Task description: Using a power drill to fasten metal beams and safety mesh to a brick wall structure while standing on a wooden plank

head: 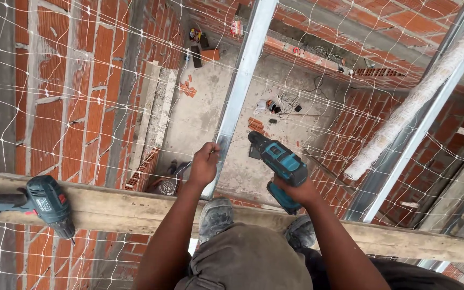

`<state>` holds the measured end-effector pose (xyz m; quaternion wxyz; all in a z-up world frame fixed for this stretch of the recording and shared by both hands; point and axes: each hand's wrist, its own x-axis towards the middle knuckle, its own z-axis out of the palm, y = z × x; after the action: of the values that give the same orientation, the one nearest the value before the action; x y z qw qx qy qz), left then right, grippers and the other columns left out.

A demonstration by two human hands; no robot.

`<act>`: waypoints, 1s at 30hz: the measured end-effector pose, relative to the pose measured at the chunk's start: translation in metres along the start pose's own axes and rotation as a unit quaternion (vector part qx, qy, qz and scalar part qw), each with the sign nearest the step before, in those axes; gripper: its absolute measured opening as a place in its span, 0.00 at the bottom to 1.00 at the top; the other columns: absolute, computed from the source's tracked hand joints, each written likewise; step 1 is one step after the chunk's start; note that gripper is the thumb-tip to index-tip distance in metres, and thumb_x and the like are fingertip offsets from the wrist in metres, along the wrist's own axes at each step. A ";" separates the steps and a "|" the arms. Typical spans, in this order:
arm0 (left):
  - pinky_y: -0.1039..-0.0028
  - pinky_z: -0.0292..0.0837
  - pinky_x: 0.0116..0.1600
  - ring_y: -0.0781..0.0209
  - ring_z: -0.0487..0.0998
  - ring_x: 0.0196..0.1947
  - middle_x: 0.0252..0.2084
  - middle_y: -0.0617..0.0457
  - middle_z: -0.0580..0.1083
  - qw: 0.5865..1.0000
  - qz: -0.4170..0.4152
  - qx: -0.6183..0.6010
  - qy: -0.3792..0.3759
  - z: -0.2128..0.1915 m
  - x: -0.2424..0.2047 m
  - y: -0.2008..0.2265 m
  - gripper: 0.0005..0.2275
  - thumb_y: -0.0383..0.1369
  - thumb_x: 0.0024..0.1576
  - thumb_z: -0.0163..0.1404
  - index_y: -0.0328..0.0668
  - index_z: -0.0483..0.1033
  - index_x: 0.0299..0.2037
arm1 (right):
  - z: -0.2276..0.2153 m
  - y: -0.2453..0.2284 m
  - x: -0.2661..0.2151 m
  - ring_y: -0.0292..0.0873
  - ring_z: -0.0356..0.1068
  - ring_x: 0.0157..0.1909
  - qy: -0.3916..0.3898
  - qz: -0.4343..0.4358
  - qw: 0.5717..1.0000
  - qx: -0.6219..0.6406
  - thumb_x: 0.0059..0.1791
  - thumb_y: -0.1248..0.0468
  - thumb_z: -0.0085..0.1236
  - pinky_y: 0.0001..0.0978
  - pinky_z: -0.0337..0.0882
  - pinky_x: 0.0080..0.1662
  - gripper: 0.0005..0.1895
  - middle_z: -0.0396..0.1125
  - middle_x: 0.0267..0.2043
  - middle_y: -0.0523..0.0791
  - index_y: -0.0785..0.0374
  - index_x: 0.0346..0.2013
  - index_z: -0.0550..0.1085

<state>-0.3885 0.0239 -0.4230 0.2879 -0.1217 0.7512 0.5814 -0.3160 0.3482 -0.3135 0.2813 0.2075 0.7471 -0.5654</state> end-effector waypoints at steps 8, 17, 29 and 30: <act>0.70 0.84 0.50 0.48 0.84 0.46 0.50 0.31 0.78 0.997 -0.048 0.014 -0.065 -0.026 0.002 0.059 0.13 0.25 0.67 0.43 0.24 0.59 0.58 | 0.017 0.022 0.011 0.66 0.64 0.66 -0.014 0.001 0.996 -0.088 0.44 0.51 0.71 0.72 0.55 0.70 0.41 0.66 0.65 0.59 0.64 0.68 0.68; 0.65 0.81 0.40 0.54 0.84 0.37 0.35 0.57 0.80 0.957 0.163 0.221 0.095 -0.004 0.028 0.045 0.06 0.41 0.60 0.59 0.55 0.83 0.43 | 0.030 0.016 0.016 0.65 0.66 0.63 0.003 -0.067 0.998 0.002 0.44 0.56 0.70 0.68 0.66 0.65 0.36 0.68 0.62 0.58 0.64 0.64 0.70; 0.64 0.81 0.38 0.53 0.84 0.36 0.37 0.58 0.77 0.938 0.223 0.240 0.110 0.019 0.040 0.022 0.07 0.36 0.55 0.65 0.49 0.83 0.40 | 0.034 0.028 -0.009 0.65 0.63 0.66 0.030 0.020 0.999 0.013 0.42 0.53 0.74 0.70 0.63 0.66 0.40 0.66 0.66 0.57 0.60 0.66 0.70; 0.61 0.82 0.38 0.52 0.83 0.38 0.39 0.59 0.76 0.933 0.228 0.255 0.116 0.018 0.036 0.033 0.06 0.37 0.55 0.64 0.51 0.83 0.39 | 0.034 0.021 -0.010 0.67 0.63 0.65 0.015 0.019 1.000 -0.005 0.44 0.55 0.71 0.72 0.64 0.65 0.38 0.66 0.65 0.58 0.61 0.67 0.68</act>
<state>-0.4291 0.0560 -0.4203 0.0796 0.0636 0.9098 0.4023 -0.2887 0.3212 -0.3294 0.2817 0.2291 0.7498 -0.5532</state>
